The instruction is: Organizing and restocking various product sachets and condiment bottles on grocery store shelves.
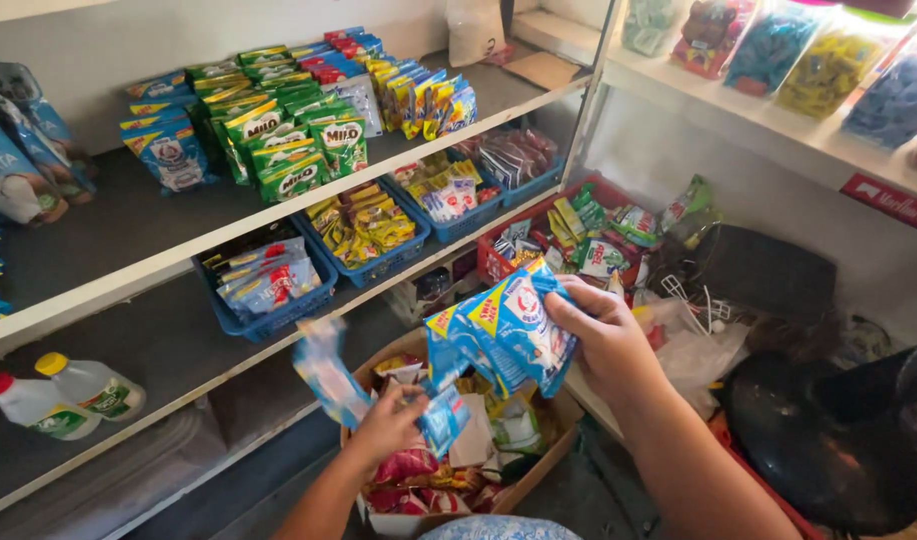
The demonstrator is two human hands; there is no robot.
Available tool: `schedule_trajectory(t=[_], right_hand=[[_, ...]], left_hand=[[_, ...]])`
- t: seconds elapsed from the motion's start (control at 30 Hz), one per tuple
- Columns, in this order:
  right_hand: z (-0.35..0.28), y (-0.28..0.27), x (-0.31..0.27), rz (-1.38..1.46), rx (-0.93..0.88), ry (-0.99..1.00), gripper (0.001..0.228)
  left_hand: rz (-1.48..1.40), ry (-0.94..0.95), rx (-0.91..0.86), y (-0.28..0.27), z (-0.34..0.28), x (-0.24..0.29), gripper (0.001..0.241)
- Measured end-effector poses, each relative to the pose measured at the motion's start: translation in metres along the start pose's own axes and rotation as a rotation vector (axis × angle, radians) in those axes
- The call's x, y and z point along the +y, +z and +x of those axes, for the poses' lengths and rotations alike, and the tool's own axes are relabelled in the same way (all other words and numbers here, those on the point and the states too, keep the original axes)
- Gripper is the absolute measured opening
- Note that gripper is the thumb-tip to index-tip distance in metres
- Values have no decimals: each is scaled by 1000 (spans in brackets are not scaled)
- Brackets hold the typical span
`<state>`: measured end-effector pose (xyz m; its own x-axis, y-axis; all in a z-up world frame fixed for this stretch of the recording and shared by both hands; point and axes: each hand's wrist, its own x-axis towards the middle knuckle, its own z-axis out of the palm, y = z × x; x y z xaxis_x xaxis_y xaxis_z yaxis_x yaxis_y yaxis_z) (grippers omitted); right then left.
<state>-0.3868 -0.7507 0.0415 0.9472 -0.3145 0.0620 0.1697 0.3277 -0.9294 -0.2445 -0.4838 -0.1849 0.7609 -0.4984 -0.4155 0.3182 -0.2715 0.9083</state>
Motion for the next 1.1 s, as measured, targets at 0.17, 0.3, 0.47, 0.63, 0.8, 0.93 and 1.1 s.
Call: schedule_trajectory(t=[0.17, 0.3, 0.47, 0.63, 0.8, 0.93, 1.1], right_hand=[[24, 23, 2, -31, -18, -27, 29], [48, 31, 38, -314, 6, -134, 25], [52, 38, 54, -102, 1, -131, 22], [36, 37, 35, -278, 33, -293, 27], [24, 42, -2, -232, -314, -197, 48], [28, 37, -4, -188, -380, -227, 40], [15, 58, -35, -11, -271, -179, 36]], left_hand=[[14, 155, -98, -1, 39, -12, 49], [27, 742, 106, 24, -17, 67, 71], [139, 798, 137, 52, -30, 108, 83], [-61, 845, 190, 65, -37, 115, 29], [91, 940, 168, 62, -70, 147, 35], [353, 1015, 168, 68, -94, 164, 32], [111, 1008, 57, 83, -93, 141, 32]])
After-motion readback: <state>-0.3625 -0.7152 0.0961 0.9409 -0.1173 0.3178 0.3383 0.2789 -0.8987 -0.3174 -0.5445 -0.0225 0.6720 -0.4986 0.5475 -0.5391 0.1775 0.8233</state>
